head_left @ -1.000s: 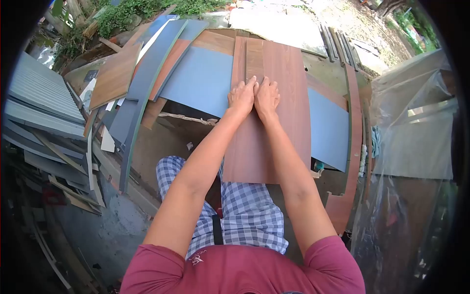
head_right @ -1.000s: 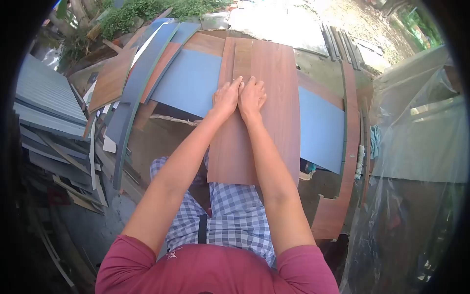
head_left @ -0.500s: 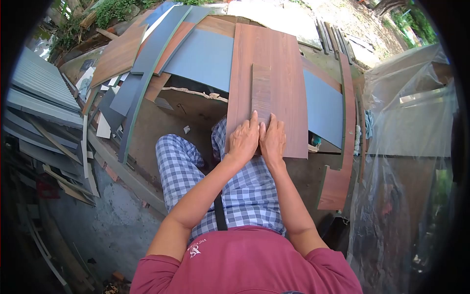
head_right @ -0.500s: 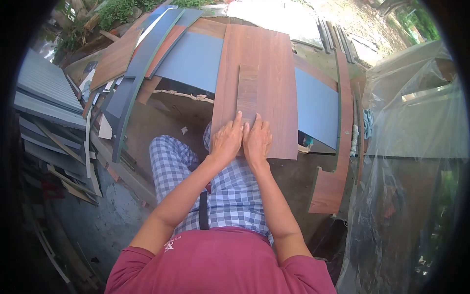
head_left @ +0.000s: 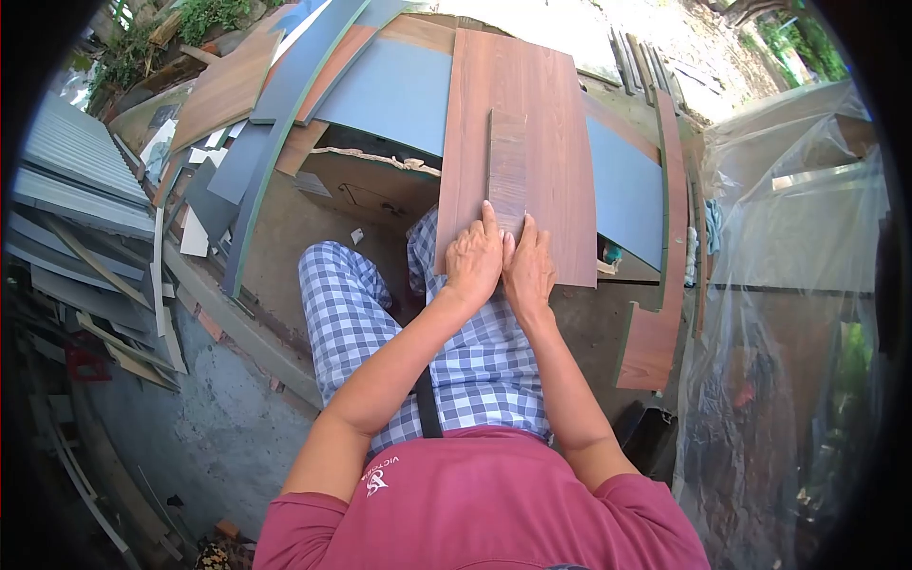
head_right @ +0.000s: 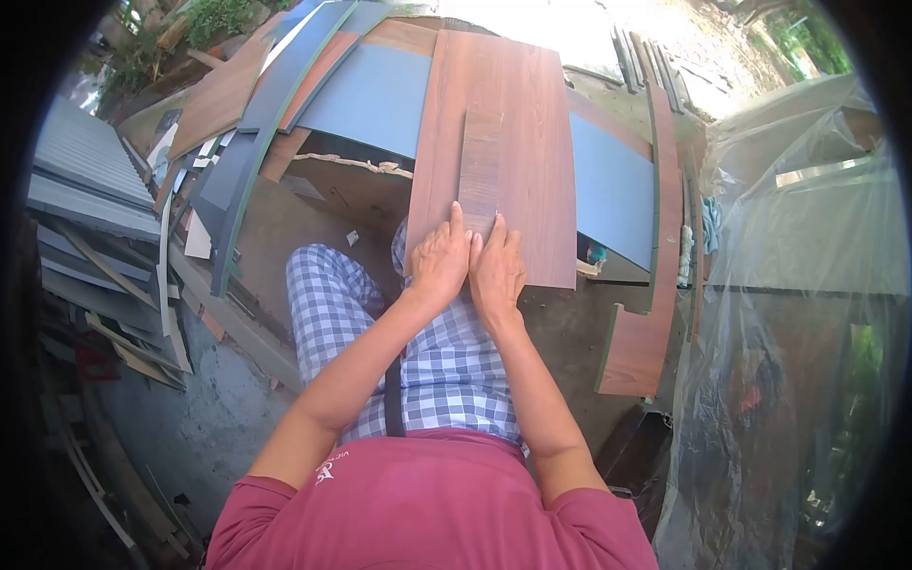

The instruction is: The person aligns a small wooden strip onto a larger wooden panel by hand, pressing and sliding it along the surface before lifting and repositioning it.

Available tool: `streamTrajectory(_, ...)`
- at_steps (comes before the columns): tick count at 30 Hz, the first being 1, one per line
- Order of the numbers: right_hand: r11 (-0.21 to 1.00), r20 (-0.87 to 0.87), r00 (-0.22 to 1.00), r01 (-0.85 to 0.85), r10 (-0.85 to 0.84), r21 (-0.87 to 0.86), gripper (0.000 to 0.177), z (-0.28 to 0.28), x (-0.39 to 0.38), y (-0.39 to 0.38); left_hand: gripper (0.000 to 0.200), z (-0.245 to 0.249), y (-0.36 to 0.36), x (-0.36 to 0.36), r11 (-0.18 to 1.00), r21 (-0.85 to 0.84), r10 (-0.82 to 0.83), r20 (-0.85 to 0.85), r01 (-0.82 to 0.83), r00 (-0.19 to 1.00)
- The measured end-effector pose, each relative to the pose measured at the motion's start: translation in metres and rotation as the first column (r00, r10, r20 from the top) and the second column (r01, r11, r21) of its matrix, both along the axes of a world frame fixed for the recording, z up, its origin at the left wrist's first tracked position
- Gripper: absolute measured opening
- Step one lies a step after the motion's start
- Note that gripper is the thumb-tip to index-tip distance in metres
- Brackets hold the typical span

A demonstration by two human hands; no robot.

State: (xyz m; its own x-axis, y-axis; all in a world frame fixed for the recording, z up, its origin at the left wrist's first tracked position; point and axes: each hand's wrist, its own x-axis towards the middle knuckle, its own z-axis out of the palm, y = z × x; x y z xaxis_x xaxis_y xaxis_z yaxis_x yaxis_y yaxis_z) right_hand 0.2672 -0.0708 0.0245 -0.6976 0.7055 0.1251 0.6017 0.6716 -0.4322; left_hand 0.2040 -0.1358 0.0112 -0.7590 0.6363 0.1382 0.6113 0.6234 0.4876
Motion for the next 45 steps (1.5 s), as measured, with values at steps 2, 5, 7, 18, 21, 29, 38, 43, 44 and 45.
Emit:
streamTrajectory(2, 1.000, -0.022, 1.000, -0.015, 0.015, -0.014, 0.044, 0.001, 0.003, 0.000, 0.056, -0.005, -0.002, 0.002, 1.000, 0.021, -0.021, -0.046, 0.022, 0.999)
streamTrajectory(5, 0.999, -0.023, 1.000, -0.001, 0.002, 0.047, 0.044, -0.006, 0.004, -0.002, 0.056, 0.001, -0.004, 0.004, 0.999, 0.028, -0.035, -0.031, 0.036, 0.999)
streamTrajectory(7, 0.999, 0.018, 1.000, -0.004, 0.004, 0.034, 0.044, -0.002, 0.000, 0.001, 0.056, -0.001, -0.001, 0.000, 0.999, 0.019, -0.048, -0.020, 0.049, 0.999)
streamTrajectory(18, 0.996, 0.018, 0.999, 0.036, -0.037, 0.084, 0.046, -0.014, -0.053, 0.057, 0.058, 0.011, 0.054, -0.060, 0.978, -0.173, -0.102, 0.109, 0.119, 0.989)
streamTrajectory(21, 0.997, 0.042, 0.998, 0.052, -0.055, 0.060, 0.047, -0.012, -0.076, 0.080, 0.059, 0.014, 0.079, -0.084, 0.965, -0.223, -0.101, 0.154, 0.134, 0.983)
streamTrajectory(29, 0.996, 0.007, 0.997, 0.071, -0.071, -0.055, 0.050, -0.018, -0.143, 0.144, 0.059, 0.014, 0.144, -0.148, 0.957, -0.274, -0.066, 0.119, 0.097, 0.991)
streamTrajectory(38, 0.999, -0.045, 0.998, 0.039, -0.039, -0.018, 0.047, -0.021, -0.167, 0.171, 0.057, 0.010, 0.167, -0.173, 0.966, -0.252, -0.030, 0.114, 0.058, 0.993)
streamTrajectory(43, 1.000, -0.046, 0.999, 0.020, -0.019, 0.019, 0.046, -0.023, -0.157, 0.163, 0.055, 0.010, 0.158, -0.163, 0.966, -0.251, -0.028, 0.108, 0.055, 0.994)
streamTrajectory(44, 1.000, -0.036, 0.999, 0.010, -0.009, 0.026, 0.046, -0.023, -0.153, 0.159, 0.055, 0.009, 0.152, -0.158, 0.968, -0.241, -0.041, 0.104, 0.065, 0.994)
streamTrajectory(45, 0.999, -0.040, 0.999, 0.008, -0.007, 0.031, 0.046, -0.021, -0.146, 0.153, 0.054, 0.007, 0.146, -0.152, 0.970, -0.231, -0.053, 0.100, 0.075, 0.994)
